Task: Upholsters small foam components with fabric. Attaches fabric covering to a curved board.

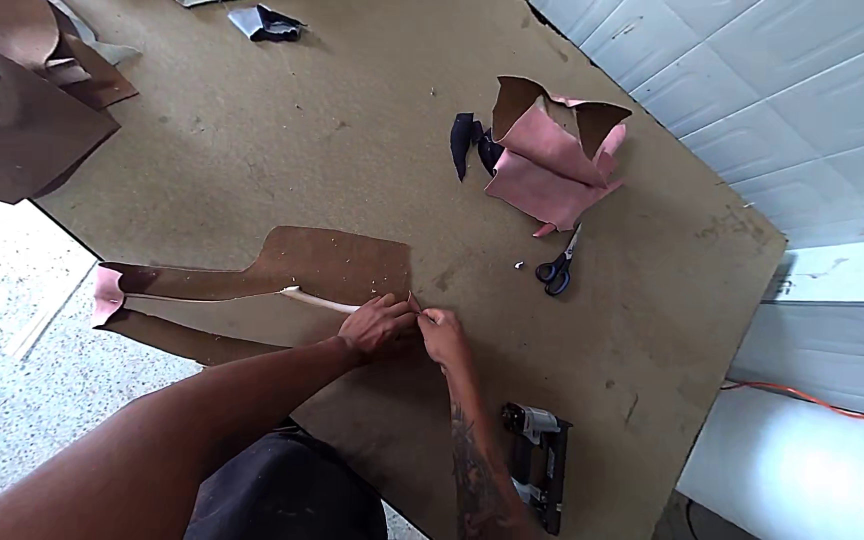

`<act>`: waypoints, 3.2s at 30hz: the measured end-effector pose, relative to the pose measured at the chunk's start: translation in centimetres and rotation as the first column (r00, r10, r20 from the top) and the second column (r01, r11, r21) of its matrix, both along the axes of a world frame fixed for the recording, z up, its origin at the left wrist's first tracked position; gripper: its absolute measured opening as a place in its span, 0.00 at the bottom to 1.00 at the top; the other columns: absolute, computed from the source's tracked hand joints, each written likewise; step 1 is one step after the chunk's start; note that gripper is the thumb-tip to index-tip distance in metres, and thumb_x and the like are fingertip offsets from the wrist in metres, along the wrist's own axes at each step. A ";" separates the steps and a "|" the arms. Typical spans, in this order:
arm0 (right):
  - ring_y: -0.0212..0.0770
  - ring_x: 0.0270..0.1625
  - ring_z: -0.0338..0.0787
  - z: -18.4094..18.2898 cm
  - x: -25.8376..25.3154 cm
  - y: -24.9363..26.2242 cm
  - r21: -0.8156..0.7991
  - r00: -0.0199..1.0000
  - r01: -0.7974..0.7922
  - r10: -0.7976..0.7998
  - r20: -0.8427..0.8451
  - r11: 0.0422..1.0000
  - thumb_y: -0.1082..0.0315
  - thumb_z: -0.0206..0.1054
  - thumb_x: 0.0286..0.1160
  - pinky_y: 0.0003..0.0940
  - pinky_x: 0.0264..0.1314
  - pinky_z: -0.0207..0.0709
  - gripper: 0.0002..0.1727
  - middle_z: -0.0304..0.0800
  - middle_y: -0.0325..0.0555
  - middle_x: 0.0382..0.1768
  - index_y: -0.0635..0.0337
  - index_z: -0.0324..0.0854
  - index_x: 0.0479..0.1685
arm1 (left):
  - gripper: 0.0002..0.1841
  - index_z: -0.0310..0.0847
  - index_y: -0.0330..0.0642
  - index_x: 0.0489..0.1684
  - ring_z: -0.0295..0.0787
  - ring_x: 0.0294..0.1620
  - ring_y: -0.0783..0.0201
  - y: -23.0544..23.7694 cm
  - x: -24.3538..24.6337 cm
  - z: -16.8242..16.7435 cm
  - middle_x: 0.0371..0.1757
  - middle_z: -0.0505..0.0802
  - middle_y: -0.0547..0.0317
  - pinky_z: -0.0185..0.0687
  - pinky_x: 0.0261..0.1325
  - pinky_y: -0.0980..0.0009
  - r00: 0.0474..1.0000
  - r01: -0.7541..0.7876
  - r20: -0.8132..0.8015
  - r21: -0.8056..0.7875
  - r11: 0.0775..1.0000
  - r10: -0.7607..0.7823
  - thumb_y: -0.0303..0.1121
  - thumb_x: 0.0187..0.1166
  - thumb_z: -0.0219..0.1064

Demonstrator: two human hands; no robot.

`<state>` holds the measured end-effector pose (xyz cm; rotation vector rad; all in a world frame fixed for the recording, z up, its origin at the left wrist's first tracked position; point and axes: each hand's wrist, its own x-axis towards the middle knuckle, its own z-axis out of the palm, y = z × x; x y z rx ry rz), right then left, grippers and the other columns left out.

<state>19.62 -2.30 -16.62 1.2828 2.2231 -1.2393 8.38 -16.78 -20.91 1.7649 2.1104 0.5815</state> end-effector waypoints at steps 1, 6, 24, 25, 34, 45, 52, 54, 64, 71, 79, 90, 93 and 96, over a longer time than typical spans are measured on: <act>0.47 0.29 0.84 -0.1 -0.1 0.1 0.009 1.000 -0.022 0.022 0.015 1.000 0.54 0.61 0.84 0.53 0.31 0.76 0.18 0.86 0.47 0.26 0.53 0.88 0.31 | 0.17 0.87 0.53 0.48 0.85 0.55 0.59 0.0 0.1 -0.4 0.51 0.90 0.65 0.84 0.58 0.61 1.000 -0.025 0.011 0.011 1.000 0.025 0.54 0.86 0.59; 0.44 0.27 0.83 0.6 3.0 -0.3 -0.077 0.977 0.093 -0.106 -0.186 0.993 0.42 0.63 0.84 0.44 0.27 0.77 0.20 0.88 0.45 0.32 0.47 0.88 0.49 | 0.20 0.85 0.51 0.35 0.87 0.49 0.62 0.2 0.5 -0.6 0.41 0.90 0.64 0.85 0.55 0.64 0.992 -0.119 0.033 0.028 0.992 0.118 0.51 0.90 0.54; 0.53 0.45 0.89 3.4 24.7 -0.9 0.348 0.825 0.543 -0.563 -0.052 0.764 0.66 0.78 0.59 0.55 0.45 0.86 0.42 0.86 0.62 0.53 0.66 0.66 0.79 | 0.17 0.89 0.49 0.42 0.89 0.56 0.61 1.3 -0.6 0.2 0.65 0.86 0.62 0.90 0.57 0.60 0.963 -0.215 0.138 -0.133 0.967 0.233 0.44 0.90 0.54; 0.48 0.29 0.88 4.8 23.0 -1.0 0.240 0.817 0.570 -0.572 -0.068 0.786 0.63 0.75 0.68 0.48 0.31 0.87 0.33 0.87 0.57 0.39 0.67 0.69 0.72 | 0.17 0.89 0.48 0.43 0.89 0.57 0.61 1.2 -0.7 0.1 0.66 0.86 0.63 0.90 0.58 0.61 0.963 -0.209 0.142 -0.135 0.969 0.228 0.43 0.90 0.54; 0.29 0.22 0.84 7.2 9.1 -2.5 0.308 0.986 -0.151 0.167 -0.027 0.939 0.60 0.65 0.67 0.38 0.24 0.82 0.15 0.91 0.29 0.30 0.40 0.92 0.51 | 0.17 0.88 0.47 0.39 0.88 0.55 0.59 1.3 -0.4 -0.5 0.63 0.85 0.60 0.89 0.57 0.60 0.965 -0.192 0.157 -0.109 0.975 0.208 0.42 0.89 0.53; 0.31 0.33 0.89 7.3 5.8 -2.7 0.240 0.967 -0.246 0.222 0.125 0.939 0.60 0.66 0.71 0.39 0.38 0.86 0.10 0.92 0.32 0.34 0.44 0.90 0.46 | 0.16 0.87 0.46 0.38 0.87 0.54 0.57 1.0 -0.5 -0.3 0.57 0.86 0.57 0.89 0.55 0.60 0.971 -0.161 0.167 -0.054 0.985 0.168 0.44 0.89 0.57; 0.33 0.24 0.87 7.9 5.6 -3.7 0.165 0.974 -0.196 0.171 0.151 0.967 0.59 0.67 0.69 0.39 0.28 0.85 0.12 0.90 0.33 0.29 0.40 0.91 0.48 | 0.16 0.87 0.45 0.40 0.87 0.55 0.56 1.1 -0.4 -0.3 0.58 0.85 0.56 0.89 0.56 0.60 0.970 -0.169 0.169 -0.056 0.984 0.176 0.41 0.89 0.55; 0.34 0.23 0.86 7.7 5.6 -4.7 0.156 0.972 -0.190 0.163 0.171 0.969 0.59 0.66 0.69 0.39 0.28 0.84 0.12 0.89 0.34 0.28 0.40 0.91 0.48 | 0.16 0.87 0.45 0.39 0.87 0.56 0.57 1.0 -0.4 -0.5 0.58 0.85 0.56 0.89 0.57 0.61 0.968 -0.173 0.173 -0.052 0.984 0.179 0.40 0.90 0.55; 0.45 0.31 0.90 6.5 9.9 -5.2 0.388 0.993 -0.053 0.008 0.118 0.920 0.59 0.71 0.71 0.52 0.37 0.87 0.13 0.89 0.46 0.30 0.57 0.87 0.48 | 0.17 0.91 0.52 0.44 0.87 0.59 0.64 0.3 -2.0 0.6 0.60 0.87 0.63 0.87 0.64 0.60 0.897 -0.207 0.394 -0.020 0.978 0.198 0.50 0.87 0.60; 0.65 0.79 0.74 3.6 17.9 -5.5 0.604 0.996 0.056 -0.089 0.024 0.795 0.55 0.77 0.66 0.65 0.78 0.71 0.40 0.73 0.64 0.78 0.61 0.74 0.81 | 0.17 0.90 0.59 0.54 0.81 0.60 0.57 -6.1 -5.3 2.5 0.54 0.88 0.62 0.76 0.60 0.56 0.995 -0.087 -0.031 0.128 0.988 0.092 0.54 0.85 0.59; 0.45 0.32 0.91 0.0 1.9 -14.9 -0.009 0.936 0.320 -0.318 -0.150 0.947 0.29 0.65 0.74 0.53 0.39 0.88 0.35 0.91 0.46 0.30 0.56 0.90 0.46 | 0.21 0.84 0.59 0.63 0.81 0.67 0.52 -6.1 -4.7 1.2 0.63 0.86 0.59 0.77 0.66 0.49 0.971 0.054 -0.234 0.019 0.998 -0.048 0.54 0.93 0.46; 0.41 0.19 0.79 0.0 0.1 -12.3 -0.208 0.953 0.229 -0.263 -0.153 0.951 0.52 0.59 0.89 0.41 0.27 0.77 0.22 0.78 0.43 0.17 0.59 0.83 0.30 | 0.16 0.84 0.53 0.48 0.83 0.58 0.57 -6.1 -5.1 0.6 0.56 0.88 0.61 0.79 0.57 0.57 0.980 0.080 -0.189 0.058 0.995 -0.068 0.47 0.93 0.51; 0.39 0.18 0.78 1.4 -1.3 -10.9 -0.339 0.961 0.210 -0.258 -0.103 0.917 0.58 0.51 0.92 0.35 0.23 0.77 0.22 0.78 0.44 0.18 0.63 0.81 0.33 | 0.18 0.85 0.54 0.51 0.85 0.57 0.60 -6.4 -5.5 0.9 0.50 0.90 0.65 0.80 0.60 0.60 0.998 0.043 -0.041 0.087 0.995 -0.040 0.51 0.91 0.52; 0.38 0.25 0.79 1.6 -2.6 -9.2 -0.317 0.985 0.151 -0.170 -0.033 0.936 0.57 0.56 0.90 0.38 0.29 0.75 0.19 0.81 0.44 0.24 0.60 0.87 0.40 | 0.24 0.87 0.55 0.44 0.84 0.61 0.59 -6.9 -5.9 1.3 0.52 0.90 0.65 0.80 0.61 0.57 0.995 0.095 0.007 0.068 0.993 -0.096 0.64 0.73 0.61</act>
